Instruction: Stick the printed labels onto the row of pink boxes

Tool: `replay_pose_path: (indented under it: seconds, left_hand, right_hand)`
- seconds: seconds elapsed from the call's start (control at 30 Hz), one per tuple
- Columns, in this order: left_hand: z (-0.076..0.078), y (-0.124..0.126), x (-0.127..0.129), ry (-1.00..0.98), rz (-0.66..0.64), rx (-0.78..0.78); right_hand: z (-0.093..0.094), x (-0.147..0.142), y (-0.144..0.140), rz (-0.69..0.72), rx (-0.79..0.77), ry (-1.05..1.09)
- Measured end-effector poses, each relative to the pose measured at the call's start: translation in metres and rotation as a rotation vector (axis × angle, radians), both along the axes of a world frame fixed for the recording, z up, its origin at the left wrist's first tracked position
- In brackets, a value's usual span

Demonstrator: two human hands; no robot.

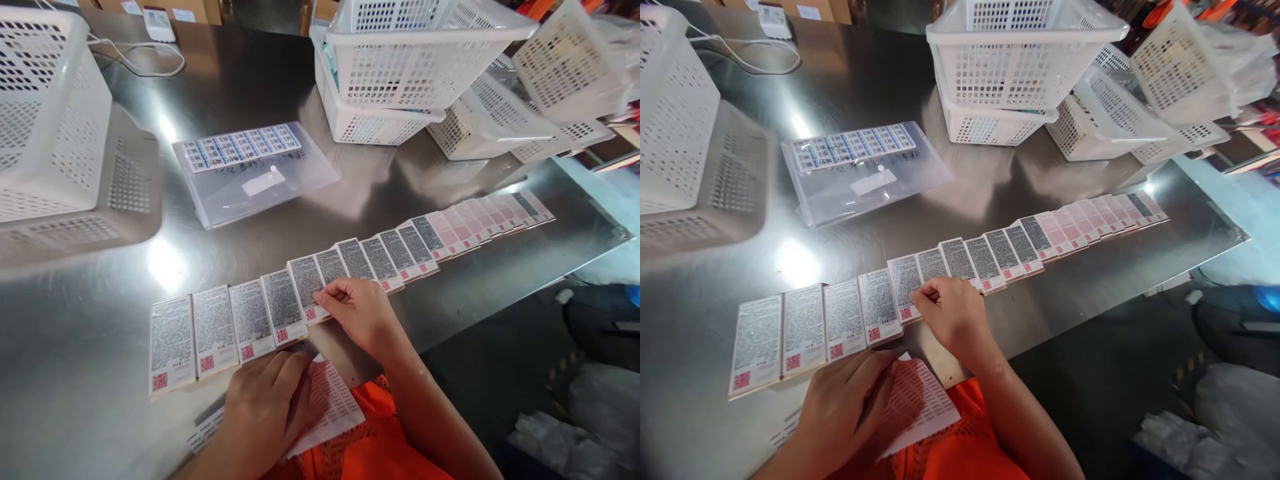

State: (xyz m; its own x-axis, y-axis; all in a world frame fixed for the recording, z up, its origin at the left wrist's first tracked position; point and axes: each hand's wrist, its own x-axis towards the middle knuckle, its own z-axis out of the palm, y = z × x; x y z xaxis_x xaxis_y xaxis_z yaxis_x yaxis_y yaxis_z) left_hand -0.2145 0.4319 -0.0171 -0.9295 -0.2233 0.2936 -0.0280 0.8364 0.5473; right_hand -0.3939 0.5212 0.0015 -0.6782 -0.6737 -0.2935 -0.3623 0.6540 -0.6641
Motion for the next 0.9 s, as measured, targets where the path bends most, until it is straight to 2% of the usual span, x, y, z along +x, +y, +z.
replay_pose_path:
  seconds: [0.47, 0.57, 0.7, 0.83, 0.9]
  left_hand:
    - [-0.002, 0.001, -0.001, 0.002, 0.007, -0.021]
    - [-0.004, 0.001, -0.001, 0.003, 0.014, -0.033]
    - [-0.003, 0.000, -0.001, 0.010, 0.005, -0.005]
    - [0.000, -0.001, -0.001, 0.034, 0.024, 0.035]
    - [0.001, -0.002, -0.001, 0.025, 0.029, 0.074]
  right_hand:
    - [0.000, 0.016, -0.004, -0.107, 0.064, 0.100]
    - [-0.002, 0.021, -0.003, -0.127, 0.036, 0.165]
    - [-0.011, 0.015, 0.001, -0.279, -0.127, 0.172]
    - [-0.019, 0.004, 0.019, -0.431, -0.542, -0.201]
    - [-0.018, 0.006, 0.034, -0.404, -0.681, -0.293]
